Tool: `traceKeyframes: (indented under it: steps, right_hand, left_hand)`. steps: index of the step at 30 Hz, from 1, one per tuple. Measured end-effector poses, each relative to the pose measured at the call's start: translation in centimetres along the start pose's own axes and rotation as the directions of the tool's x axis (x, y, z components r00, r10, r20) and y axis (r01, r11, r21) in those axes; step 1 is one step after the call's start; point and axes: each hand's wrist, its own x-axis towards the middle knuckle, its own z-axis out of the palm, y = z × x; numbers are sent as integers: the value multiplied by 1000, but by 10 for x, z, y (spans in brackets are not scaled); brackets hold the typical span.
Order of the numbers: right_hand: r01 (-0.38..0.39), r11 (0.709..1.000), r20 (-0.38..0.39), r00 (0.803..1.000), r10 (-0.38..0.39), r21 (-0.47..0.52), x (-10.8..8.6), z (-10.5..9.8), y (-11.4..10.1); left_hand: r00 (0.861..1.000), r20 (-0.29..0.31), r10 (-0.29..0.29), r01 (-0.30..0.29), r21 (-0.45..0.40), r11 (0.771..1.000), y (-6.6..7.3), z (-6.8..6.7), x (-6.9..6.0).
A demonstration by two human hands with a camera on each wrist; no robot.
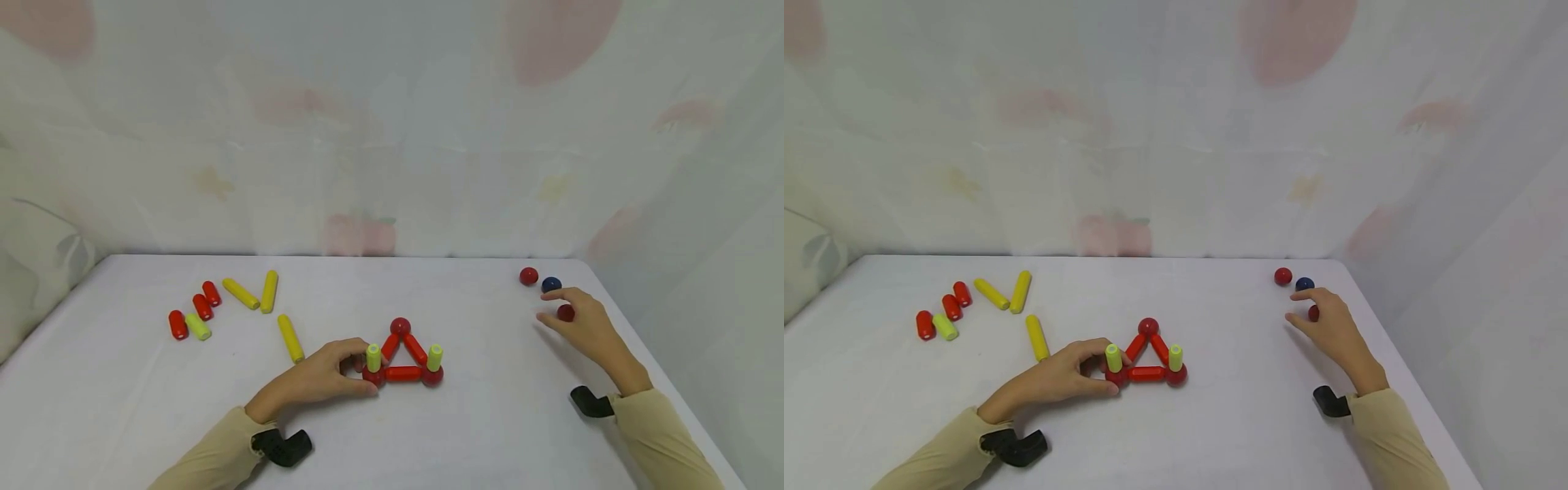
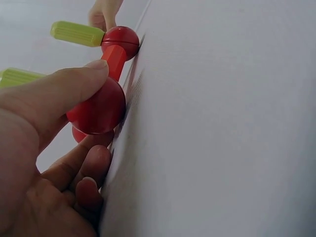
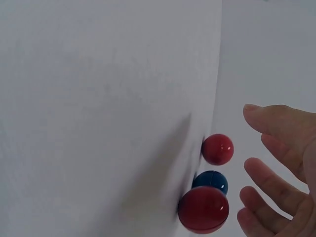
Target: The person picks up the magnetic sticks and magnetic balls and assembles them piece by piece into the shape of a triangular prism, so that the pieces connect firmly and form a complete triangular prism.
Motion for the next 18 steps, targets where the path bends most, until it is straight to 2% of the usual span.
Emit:
traceKeyframes:
  steps: [7,14,18]
  right_hand:
    - [-35,999,16,999,36,-37,2,1,12]
    - [-106,993,85,990,110,-46,1,2,19]
    - [-112,993,108,987,116,-39,1,3,23]
  left_hand:
    - [1000,-1,0,0,-9,1000,-2,0,1]
    - [1000,-5,2,-2,-23,1000,-3,0,1]
    - [1000,-6,-6,6,-30,1000,-2,0,1]
